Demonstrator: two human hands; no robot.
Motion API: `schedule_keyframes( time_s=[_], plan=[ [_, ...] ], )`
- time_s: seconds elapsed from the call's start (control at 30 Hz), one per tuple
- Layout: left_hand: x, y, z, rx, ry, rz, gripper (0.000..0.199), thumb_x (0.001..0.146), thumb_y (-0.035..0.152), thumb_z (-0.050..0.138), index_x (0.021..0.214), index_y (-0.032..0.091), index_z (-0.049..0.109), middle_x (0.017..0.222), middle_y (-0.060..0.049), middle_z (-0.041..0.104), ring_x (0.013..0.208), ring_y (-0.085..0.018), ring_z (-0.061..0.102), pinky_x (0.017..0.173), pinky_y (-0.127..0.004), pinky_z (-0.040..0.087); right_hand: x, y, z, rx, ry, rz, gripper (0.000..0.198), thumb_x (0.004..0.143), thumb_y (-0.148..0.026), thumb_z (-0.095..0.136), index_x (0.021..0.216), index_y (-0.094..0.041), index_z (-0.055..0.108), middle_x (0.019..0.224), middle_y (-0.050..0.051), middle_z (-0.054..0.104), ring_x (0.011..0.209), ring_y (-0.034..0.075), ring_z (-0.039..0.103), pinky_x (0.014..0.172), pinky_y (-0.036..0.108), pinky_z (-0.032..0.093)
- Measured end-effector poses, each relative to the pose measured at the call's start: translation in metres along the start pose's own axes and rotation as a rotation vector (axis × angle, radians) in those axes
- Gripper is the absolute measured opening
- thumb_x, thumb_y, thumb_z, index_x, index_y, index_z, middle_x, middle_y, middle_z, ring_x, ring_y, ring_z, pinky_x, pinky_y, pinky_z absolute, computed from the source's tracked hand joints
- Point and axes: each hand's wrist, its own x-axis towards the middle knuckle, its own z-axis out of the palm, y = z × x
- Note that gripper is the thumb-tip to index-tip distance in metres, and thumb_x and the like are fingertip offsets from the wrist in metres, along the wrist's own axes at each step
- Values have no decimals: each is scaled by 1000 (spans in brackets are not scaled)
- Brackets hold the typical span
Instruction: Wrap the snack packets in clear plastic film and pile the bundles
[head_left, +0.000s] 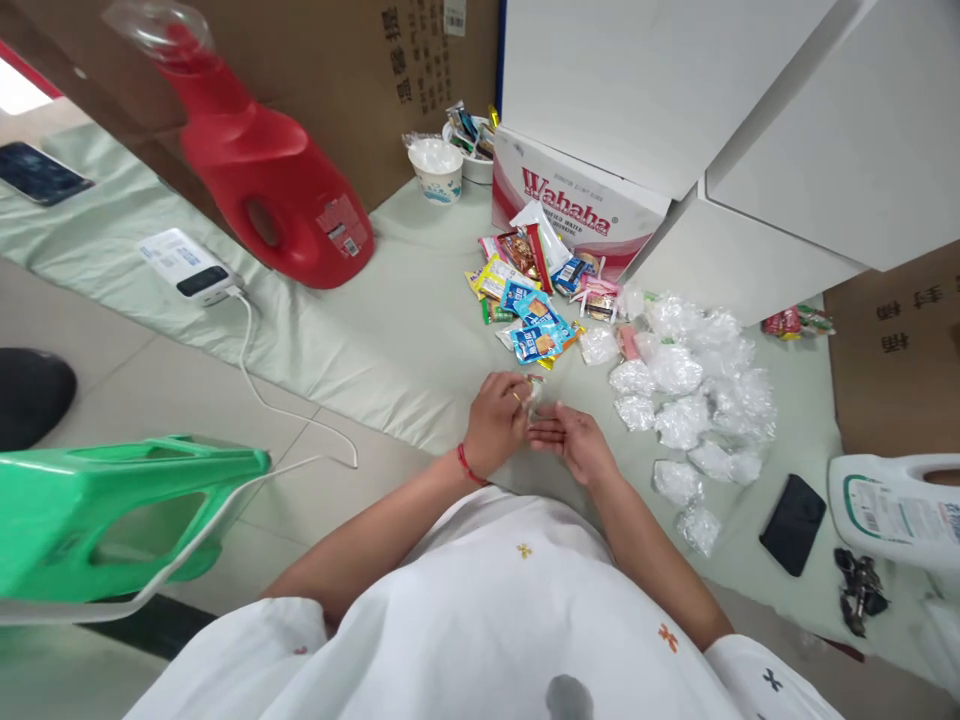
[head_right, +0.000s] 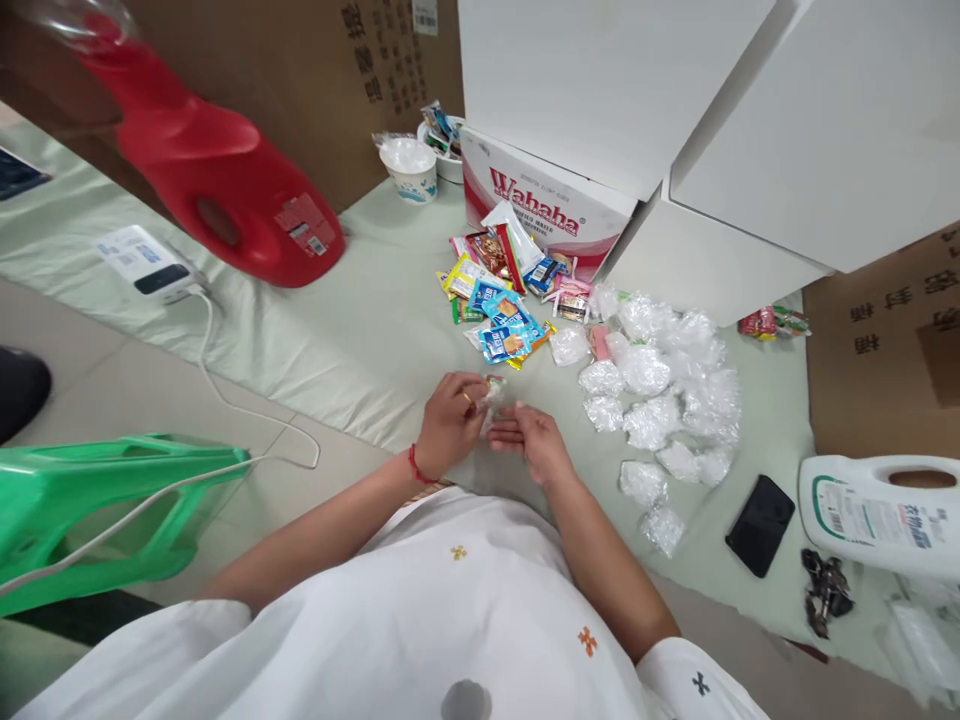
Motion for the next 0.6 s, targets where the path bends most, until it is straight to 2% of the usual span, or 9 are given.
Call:
schedule_keyframes(
  time_s=[0.1, 0.17, 0.23, 0.33, 0.5, 0.6],
  plan=[
    [-11, 12, 10, 6, -134, 283, 23, 99, 20, 48, 109, 24, 68, 115, -11, 73, 117, -26, 63, 95, -44, 50, -14, -6, -5, 273, -51, 26, 52, 87, -69, 64, 93, -17, 70, 85, 9, 75, 78, 20, 73, 73, 32, 62],
    [-17, 16, 18, -29, -202, 430, 26, 100, 17, 46, 115, 25, 67, 116, -11, 73, 121, -26, 63, 96, -46, 51, -20, -6, -11, 373, -28, -15, 42, 86, -60, 72, 89, -18, 69, 84, 5, 74, 76, 17, 71, 70, 27, 61],
    [-18, 16, 26, -91, -224, 518, 33, 98, 11, 44, 122, 24, 63, 118, -12, 73, 122, -25, 64, 98, -46, 53, -24, -1, -17, 410, 13, -51, 30, 81, -46, 80, 87, -19, 69, 83, 3, 73, 76, 16, 70, 68, 25, 60],
    [-14, 17, 32, -235, -280, 557, 51, 88, 5, 45, 136, 22, 53, 122, -14, 70, 124, -25, 63, 103, -48, 54, -31, 10, -25, 444, 92, -114, 24, 73, -36, 85, 86, -21, 70, 87, 3, 75, 82, 19, 71, 72, 29, 62],
    [-8, 33, 33, -491, -417, 613, 84, 70, 2, 50, 151, 20, 36, 136, -17, 61, 134, -29, 55, 110, -54, 52, -49, 13, -34, 443, 175, -282, 33, 70, -26, 88, 100, -25, 74, 108, 2, 77, 103, 20, 71, 88, 29, 60],
    [-10, 40, 30, -471, -387, 580, 85, 70, 2, 49, 152, 19, 33, 147, -20, 51, 141, -30, 49, 111, -53, 51, -59, -4, -65, 406, 357, -421, 37, 71, -23, 87, 105, -26, 74, 110, 1, 77, 101, 17, 71, 90, 26, 59]
  ],
)
